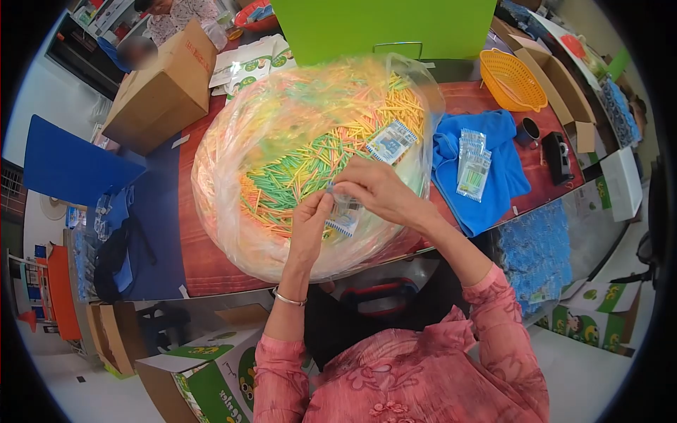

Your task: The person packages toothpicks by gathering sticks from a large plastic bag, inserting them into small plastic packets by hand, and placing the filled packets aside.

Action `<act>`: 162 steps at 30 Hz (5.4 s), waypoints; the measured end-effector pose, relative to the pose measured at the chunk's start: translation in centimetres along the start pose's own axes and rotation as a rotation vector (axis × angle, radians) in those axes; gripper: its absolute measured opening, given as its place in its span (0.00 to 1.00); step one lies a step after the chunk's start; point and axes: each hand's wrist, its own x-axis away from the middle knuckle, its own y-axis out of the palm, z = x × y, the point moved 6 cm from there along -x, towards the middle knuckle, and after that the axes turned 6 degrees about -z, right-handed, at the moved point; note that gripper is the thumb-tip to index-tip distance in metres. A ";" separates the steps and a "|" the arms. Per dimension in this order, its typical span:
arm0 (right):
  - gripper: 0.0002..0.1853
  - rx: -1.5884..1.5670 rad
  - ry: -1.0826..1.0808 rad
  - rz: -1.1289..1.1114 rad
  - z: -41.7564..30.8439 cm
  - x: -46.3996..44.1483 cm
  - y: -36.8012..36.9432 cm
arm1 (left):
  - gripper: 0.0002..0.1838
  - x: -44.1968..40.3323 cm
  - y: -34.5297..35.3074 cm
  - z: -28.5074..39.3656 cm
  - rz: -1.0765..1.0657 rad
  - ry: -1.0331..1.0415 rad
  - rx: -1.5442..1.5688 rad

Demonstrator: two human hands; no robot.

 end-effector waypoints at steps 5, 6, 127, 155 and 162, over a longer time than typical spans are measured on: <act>0.17 -0.071 0.141 0.094 -0.9 0.0 -0.4 | 0.14 -0.2 0.4 0.6 0.110 0.085 0.347; 0.17 -0.098 0.202 0.083 -0.9 0.0 -0.6 | 0.14 -0.2 0.4 0.7 0.141 0.083 0.428; 0.14 -0.069 0.238 -0.248 5.8 -5.0 4.9 | 0.20 -3.3 -0.6 1.9 0.153 0.013 -0.212; 0.06 0.146 0.069 0.021 2.9 -1.7 6.1 | 0.08 -7.2 -1.5 -10.5 0.514 -0.070 0.597; 0.10 -0.154 0.373 0.061 5.1 -2.6 4.6 | 0.11 -5.3 1.2 -6.3 0.194 -0.157 0.708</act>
